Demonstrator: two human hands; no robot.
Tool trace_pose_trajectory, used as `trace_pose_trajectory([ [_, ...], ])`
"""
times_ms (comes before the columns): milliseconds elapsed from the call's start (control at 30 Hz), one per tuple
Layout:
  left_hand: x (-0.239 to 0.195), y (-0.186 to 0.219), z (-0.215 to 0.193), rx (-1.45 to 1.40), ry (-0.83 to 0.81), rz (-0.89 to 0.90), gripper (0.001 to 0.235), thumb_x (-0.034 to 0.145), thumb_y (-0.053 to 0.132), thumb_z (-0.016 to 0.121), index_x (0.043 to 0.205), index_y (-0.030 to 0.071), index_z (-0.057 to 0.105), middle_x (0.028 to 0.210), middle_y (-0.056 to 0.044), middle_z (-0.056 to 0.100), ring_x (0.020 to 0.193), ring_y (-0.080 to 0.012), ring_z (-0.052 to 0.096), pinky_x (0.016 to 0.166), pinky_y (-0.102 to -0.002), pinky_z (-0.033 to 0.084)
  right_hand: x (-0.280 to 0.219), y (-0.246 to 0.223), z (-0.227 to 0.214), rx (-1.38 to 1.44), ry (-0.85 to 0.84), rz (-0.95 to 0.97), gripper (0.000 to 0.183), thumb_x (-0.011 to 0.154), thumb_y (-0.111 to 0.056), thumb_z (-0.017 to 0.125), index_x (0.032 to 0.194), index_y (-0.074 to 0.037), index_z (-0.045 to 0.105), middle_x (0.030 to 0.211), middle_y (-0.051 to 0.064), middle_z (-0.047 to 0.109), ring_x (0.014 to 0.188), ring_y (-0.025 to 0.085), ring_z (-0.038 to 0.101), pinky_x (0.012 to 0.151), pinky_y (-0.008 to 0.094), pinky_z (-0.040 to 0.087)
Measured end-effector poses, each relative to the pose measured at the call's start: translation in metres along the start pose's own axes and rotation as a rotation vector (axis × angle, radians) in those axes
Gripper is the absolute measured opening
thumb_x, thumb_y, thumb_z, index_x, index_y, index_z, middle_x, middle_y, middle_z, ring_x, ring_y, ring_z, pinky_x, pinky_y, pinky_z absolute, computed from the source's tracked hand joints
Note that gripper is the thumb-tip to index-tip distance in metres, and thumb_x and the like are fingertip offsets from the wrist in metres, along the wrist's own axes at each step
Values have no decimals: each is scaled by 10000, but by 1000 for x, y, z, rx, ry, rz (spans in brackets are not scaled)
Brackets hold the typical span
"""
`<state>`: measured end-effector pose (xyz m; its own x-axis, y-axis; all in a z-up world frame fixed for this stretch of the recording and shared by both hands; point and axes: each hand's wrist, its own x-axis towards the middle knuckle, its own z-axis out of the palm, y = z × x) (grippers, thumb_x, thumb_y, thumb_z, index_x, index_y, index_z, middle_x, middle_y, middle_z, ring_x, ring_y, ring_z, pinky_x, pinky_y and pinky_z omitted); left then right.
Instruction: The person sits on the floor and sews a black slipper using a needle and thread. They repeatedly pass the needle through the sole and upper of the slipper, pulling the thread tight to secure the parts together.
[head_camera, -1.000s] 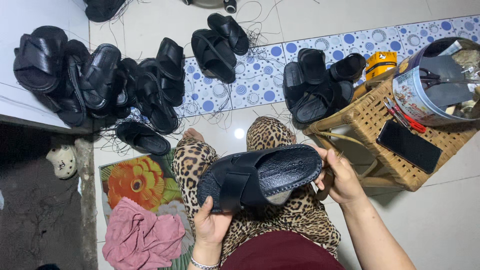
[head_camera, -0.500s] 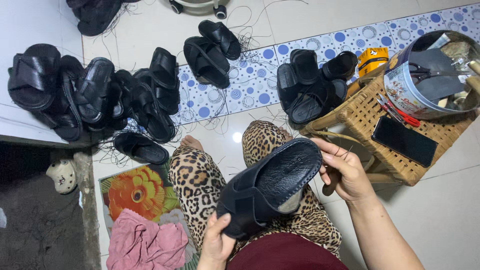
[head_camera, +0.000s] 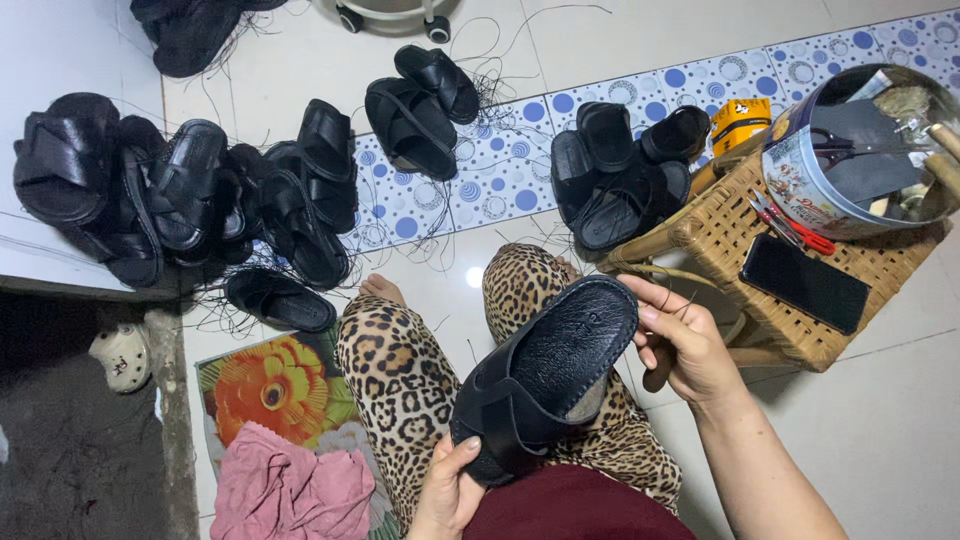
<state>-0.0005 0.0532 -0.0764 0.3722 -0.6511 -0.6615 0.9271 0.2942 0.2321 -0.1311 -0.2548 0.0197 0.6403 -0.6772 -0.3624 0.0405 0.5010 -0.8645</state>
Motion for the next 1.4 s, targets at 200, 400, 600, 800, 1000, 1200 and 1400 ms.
trace_pose_trajectory([
  [200, 3, -3, -14, 108, -152, 13, 638, 752, -28, 740, 1366, -84, 577, 1314, -269, 682, 1163, -365, 666, 1051, -491, 504, -3, -13, 4, -592, 87, -49, 407, 914, -246, 660, 1297, -126, 728, 672, -7, 580, 456, 83, 444, 393, 212, 341],
  [400, 3, -1, -12, 146, -179, -3, 630, 748, 3, 777, 1340, -101, 588, 1293, -284, 693, 1148, -367, 680, 1053, -492, 514, 4, 1, -18, -838, 97, -172, 201, 912, -227, 727, 1065, -100, 747, 958, -24, 734, 870, 66, 595, 845, 236, 466],
  [600, 3, 0, -13, 187, -183, 1, 642, 734, 18, 791, 1332, -107, 595, 1282, -278, 703, 1131, -351, 690, 1038, -465, 524, 5, 8, -25, -919, 79, -271, 164, 930, -269, 705, 945, -106, 714, 872, -34, 695, 813, 77, 558, 806, 251, 439],
  [800, 5, -2, -14, 210, -149, 12, 625, 720, 24, 795, 1303, -118, 619, 1241, -277, 721, 1076, -346, 704, 985, -462, 550, 9, 17, -28, -853, 144, -215, 199, 970, -285, 686, 882, -109, 714, 827, -45, 666, 789, 62, 540, 773, 247, 443],
  [1000, 10, -6, -22, 184, -117, 21, 571, 751, -15, 763, 1295, -110, 618, 1247, -275, 718, 1072, -345, 701, 982, -441, 542, 6, 4, -19, -657, 86, -6, 305, 976, -288, 612, 1173, -100, 748, 729, -5, 603, 493, 75, 439, 398, 230, 346],
  [1200, 8, -5, -16, 202, -103, 14, 596, 738, -29, 766, 1306, -115, 607, 1259, -265, 712, 1089, -339, 690, 994, -432, 533, 9, 10, -24, -666, 110, -6, 153, 938, -253, 685, 980, -105, 683, 725, -17, 572, 555, 71, 438, 454, 243, 330],
  [1400, 6, -5, -14, 238, -104, 20, 645, 712, 2, 798, 1321, -102, 612, 1259, -257, 719, 1095, -333, 692, 992, -457, 544, 16, 12, -21, -735, 181, -37, 283, 949, -299, 692, 746, -164, 548, 686, -57, 480, 638, 67, 397, 590, 254, 312],
])
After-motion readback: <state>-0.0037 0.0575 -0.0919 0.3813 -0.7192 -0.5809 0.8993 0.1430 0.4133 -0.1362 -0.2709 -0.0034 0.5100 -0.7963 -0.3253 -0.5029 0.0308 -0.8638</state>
